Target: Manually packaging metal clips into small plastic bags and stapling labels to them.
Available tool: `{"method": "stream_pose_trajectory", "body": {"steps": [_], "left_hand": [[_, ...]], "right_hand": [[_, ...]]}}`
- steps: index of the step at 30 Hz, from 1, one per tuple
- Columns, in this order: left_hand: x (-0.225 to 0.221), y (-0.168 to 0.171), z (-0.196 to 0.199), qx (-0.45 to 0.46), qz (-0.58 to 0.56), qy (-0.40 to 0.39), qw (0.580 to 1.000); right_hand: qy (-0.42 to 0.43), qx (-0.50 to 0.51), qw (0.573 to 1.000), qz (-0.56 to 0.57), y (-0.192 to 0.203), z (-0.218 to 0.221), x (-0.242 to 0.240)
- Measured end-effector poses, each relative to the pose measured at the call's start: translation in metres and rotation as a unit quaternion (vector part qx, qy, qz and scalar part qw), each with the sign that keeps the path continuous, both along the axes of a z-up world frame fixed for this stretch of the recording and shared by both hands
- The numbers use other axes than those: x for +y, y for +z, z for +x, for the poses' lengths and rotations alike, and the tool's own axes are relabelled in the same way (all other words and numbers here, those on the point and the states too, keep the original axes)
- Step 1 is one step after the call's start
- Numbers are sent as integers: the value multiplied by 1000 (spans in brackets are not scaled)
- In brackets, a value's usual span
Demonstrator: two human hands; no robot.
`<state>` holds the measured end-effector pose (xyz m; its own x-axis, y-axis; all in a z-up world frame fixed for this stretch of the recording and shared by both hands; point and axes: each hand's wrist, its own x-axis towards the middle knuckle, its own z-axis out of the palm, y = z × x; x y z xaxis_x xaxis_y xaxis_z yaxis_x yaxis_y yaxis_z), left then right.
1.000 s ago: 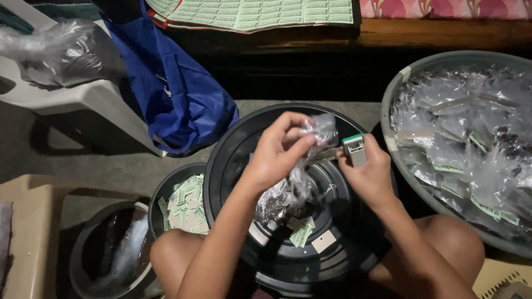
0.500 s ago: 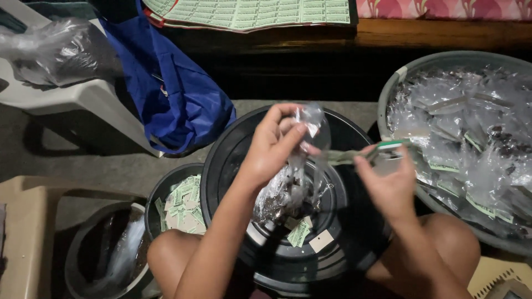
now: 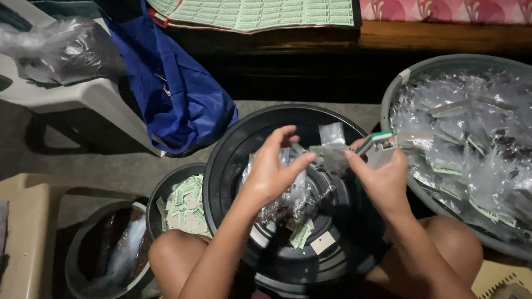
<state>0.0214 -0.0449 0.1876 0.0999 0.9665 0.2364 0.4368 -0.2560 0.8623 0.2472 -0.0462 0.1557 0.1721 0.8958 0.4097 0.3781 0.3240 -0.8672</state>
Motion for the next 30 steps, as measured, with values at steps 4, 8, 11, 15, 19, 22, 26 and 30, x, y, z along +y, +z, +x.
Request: {"method": "stream_pose_trajectory", "body": {"steps": [4,8,11,15,19,22,26,30], "left_hand": [[12,-13,18,-87,-44,-48,994],[13,-24,37,-143,38,-76,986],[5,-22,40,-130,134,-91,978],[-10,-13,31,-96,189,-125,969],[-11,-32,34,-143,157,-129,969],[-11,-41,39,-141,127,-73,979],[-16,-48,44,-137,76,-13,988],[-7,-82,47,-72,83,13,994]], "right_hand": [[12,-5,1000,-14,2,3,-4],[38,15,998,-45,-6,10,-3],[49,67,994,-74,-10,12,-3],[79,159,978,-105,2,5,-7],[77,174,975,-112,1,7,-4],[99,217,961,-140,-20,23,9],[125,505,832,-192,-25,41,21],[30,369,928,-33,-16,14,16]]}}
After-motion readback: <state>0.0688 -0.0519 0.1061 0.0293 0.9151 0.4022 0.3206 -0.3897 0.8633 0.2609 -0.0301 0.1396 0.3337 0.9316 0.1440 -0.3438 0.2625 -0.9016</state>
